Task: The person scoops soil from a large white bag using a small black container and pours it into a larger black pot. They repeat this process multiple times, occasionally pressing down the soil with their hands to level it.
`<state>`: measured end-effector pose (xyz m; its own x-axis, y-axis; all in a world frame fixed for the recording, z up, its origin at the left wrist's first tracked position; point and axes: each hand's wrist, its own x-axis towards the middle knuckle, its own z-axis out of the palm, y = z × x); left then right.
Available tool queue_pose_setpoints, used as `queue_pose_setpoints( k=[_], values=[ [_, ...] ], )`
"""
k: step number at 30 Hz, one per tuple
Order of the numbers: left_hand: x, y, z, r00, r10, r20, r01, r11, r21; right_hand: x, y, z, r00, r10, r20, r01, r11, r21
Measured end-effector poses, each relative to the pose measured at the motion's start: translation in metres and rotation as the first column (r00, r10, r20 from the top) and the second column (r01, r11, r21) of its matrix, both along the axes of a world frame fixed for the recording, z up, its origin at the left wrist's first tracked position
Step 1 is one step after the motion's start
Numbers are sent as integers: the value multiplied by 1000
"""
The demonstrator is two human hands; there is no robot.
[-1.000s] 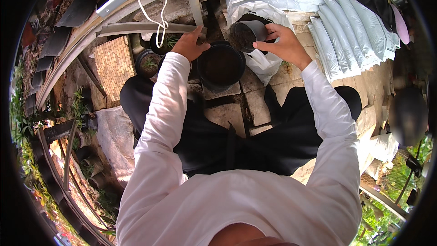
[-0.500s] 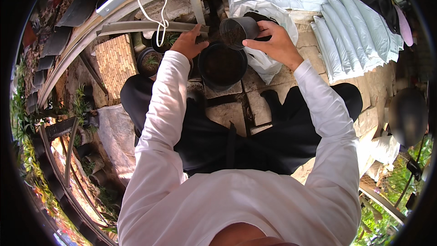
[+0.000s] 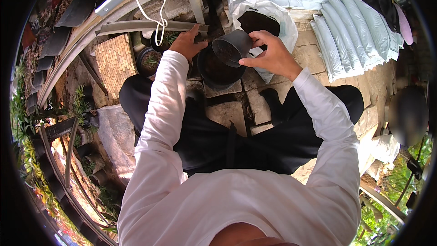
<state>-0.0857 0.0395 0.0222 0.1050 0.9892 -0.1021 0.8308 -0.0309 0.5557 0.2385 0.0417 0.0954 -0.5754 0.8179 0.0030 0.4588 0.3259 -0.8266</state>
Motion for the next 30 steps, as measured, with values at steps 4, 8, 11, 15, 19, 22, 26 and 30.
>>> queue_pose_setpoints(
  k=[4,8,11,15,19,22,26,30],
  values=[
    [1,-1,1,1000,-8,-9,8,1000,-1,8,-1,3,995,52,84,-58,995,76],
    [1,-1,-1,1000,-7,-23,7,1000,-3,14,3,-1,999,8,38,-13,993,117],
    [3,-1,-2,1000,-9,-22,8,1000,-16,16,6,-4,997,5,76,-16,989,148],
    [3,-1,-1,999,-17,-35,16,999,-27,16,13,-9,991,-31,128,-5,963,269],
    [3,-4,0,1000,-20,-20,19,999,-34,17,10,-16,978,-14,208,-41,965,261],
    [-2,-6,0,1000,-10,-17,10,1000,-28,18,7,-21,976,22,215,-69,975,213],
    [1,-7,2,1000,-2,-14,1,999,-39,14,7,-25,971,80,224,-131,966,221],
    [-4,-7,4,1000,2,-11,-2,999,-47,-6,1,-16,975,125,185,-157,973,170]
  ],
)
